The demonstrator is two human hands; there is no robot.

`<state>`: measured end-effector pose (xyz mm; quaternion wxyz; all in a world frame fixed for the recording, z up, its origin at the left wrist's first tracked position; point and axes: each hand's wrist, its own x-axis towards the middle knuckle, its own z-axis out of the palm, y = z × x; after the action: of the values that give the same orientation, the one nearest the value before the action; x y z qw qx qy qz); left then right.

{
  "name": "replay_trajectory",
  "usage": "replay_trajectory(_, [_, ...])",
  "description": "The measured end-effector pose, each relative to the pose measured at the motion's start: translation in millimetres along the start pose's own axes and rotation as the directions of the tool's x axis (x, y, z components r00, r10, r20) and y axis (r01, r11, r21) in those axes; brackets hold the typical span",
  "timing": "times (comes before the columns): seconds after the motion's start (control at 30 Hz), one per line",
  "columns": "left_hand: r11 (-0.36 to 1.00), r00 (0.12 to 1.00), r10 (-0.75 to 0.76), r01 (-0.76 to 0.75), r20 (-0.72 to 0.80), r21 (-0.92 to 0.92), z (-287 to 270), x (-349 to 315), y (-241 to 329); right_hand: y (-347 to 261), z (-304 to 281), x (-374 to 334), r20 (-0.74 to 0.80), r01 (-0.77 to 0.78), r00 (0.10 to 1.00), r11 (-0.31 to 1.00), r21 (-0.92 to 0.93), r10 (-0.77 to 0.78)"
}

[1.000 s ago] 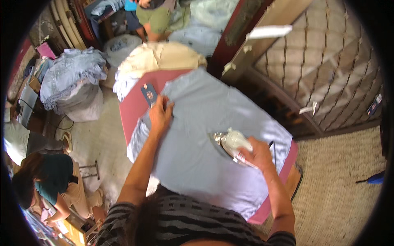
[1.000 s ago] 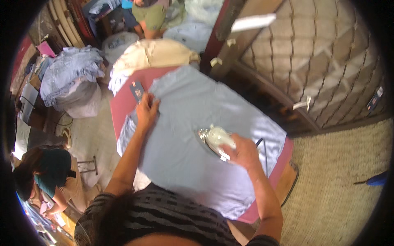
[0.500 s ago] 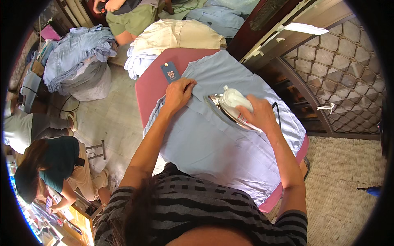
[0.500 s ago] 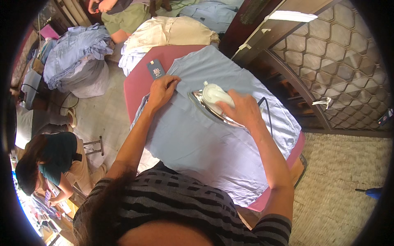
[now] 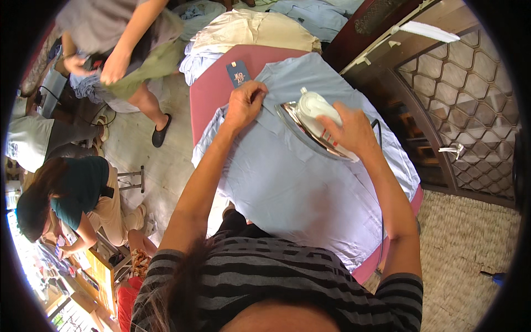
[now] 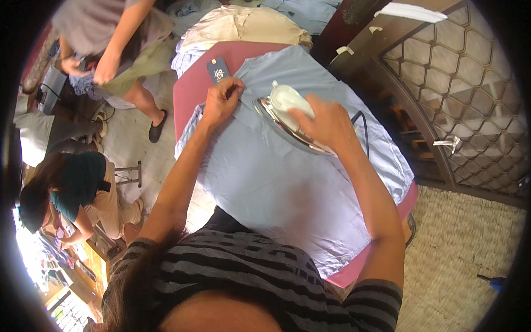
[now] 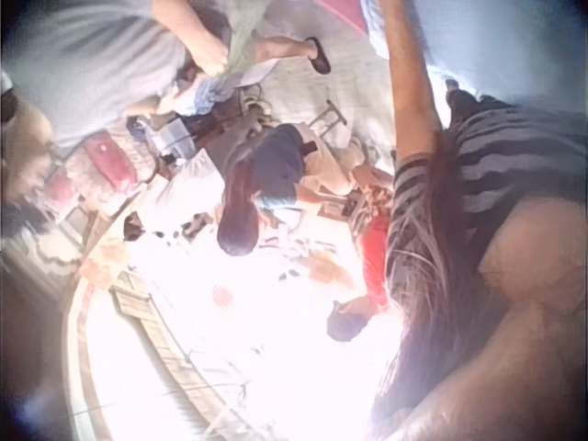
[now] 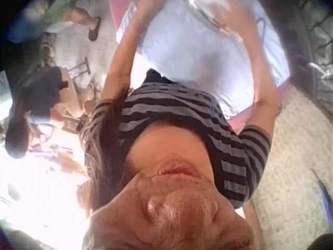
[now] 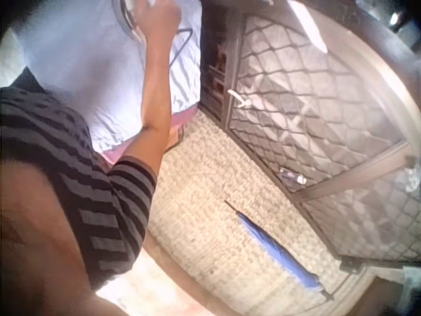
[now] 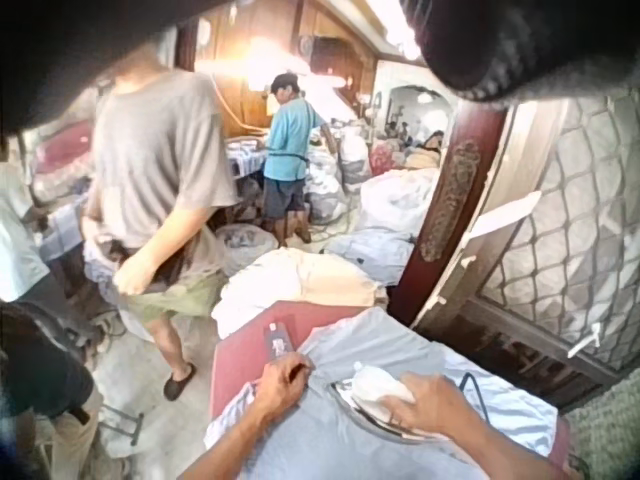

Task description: The person irons a blue shirt on a pink ironing board, smoothing the fabric with their hands and pressing sections with an iron before folding the garment.

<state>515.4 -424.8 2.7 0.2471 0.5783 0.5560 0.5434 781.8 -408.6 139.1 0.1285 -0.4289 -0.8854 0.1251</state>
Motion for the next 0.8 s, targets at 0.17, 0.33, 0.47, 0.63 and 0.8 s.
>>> replay_trajectory(0.17, [0.994, 0.997, -0.070, 0.069, -0.013, -0.082, 6, 0, -2, 9, -3, -1, 0.039, -0.012, 0.999, 0.999, 0.048, 0.010])
replay_trajectory(0.33, [0.998, 0.998, -0.033, 0.031, -0.045, -0.049, 5, -1, -9, 12, -2, -5, 0.045, 0.003, 0.999, 0.998, 0.059, -0.006])
replay_trajectory(0.47, [0.991, 1.000, -0.011, 0.012, -0.001, 0.130, -5, -4, 6, 10, -12, -4, 0.120, -0.058, 0.992, 0.994, 0.097, 0.046])
replay_trajectory(0.63, [0.768, 0.951, 0.286, -0.153, -0.120, 0.622, 0, -39, 26, 21, -13, -20, 0.120, -0.055, 0.992, 0.994, 0.096, 0.043])
replay_trajectory(0.8, [0.803, 0.979, 0.194, -0.120, -0.065, 0.584, -4, -46, 17, 23, -23, -45, 0.140, -0.069, 0.989, 0.983, 0.170, 0.046])
